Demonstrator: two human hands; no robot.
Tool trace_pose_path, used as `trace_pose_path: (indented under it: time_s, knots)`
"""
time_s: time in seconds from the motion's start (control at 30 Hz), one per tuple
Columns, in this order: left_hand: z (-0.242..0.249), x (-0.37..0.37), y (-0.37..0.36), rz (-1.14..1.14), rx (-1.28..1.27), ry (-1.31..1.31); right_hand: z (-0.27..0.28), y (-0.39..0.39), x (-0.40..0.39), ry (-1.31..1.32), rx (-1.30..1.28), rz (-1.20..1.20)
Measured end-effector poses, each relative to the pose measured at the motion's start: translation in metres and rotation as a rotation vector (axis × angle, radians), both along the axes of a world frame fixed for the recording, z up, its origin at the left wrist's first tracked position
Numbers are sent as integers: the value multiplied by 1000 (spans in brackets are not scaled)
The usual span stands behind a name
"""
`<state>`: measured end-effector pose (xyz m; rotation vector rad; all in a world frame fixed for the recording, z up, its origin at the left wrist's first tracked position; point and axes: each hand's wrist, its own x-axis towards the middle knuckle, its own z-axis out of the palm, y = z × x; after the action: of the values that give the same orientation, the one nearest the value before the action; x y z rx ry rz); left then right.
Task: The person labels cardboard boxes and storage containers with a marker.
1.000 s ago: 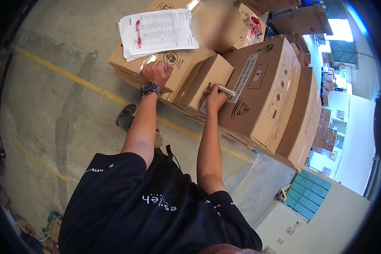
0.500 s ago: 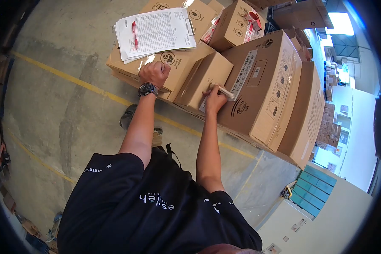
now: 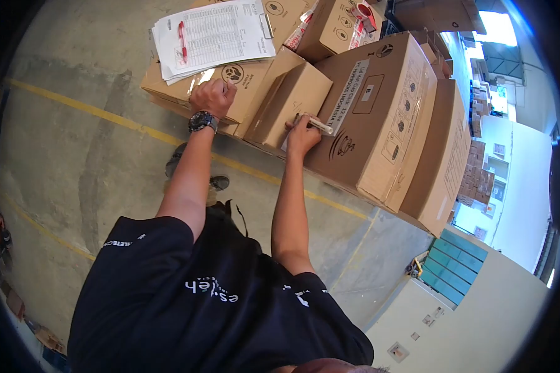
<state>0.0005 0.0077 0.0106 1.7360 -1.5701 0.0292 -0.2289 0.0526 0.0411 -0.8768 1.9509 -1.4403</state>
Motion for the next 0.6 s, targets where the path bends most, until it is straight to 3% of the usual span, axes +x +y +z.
trace_pose_path:
  time_s: [0.27,0.37,0.4,0.5,0.57,0.6]
  knots:
    - [-10,-8,-1,-56,89,10,0,10,12,-37,-157,-183]
    - [-11,1,-3,-92,89,18,-6,45,49,-221,-215,-266]
    - [-16,4,-2,-128,96,30,-13,61,61,-122,-232,-261]
    - [-5,14,2,-348,196,121,-11,104,123,-58,-176,-242]
    - [-16,30,9,-592,92,164,-23,128,166,31,-156,-237]
    - [-13,53,14,-886,-43,193,-26,141,185,27,-107,-239]
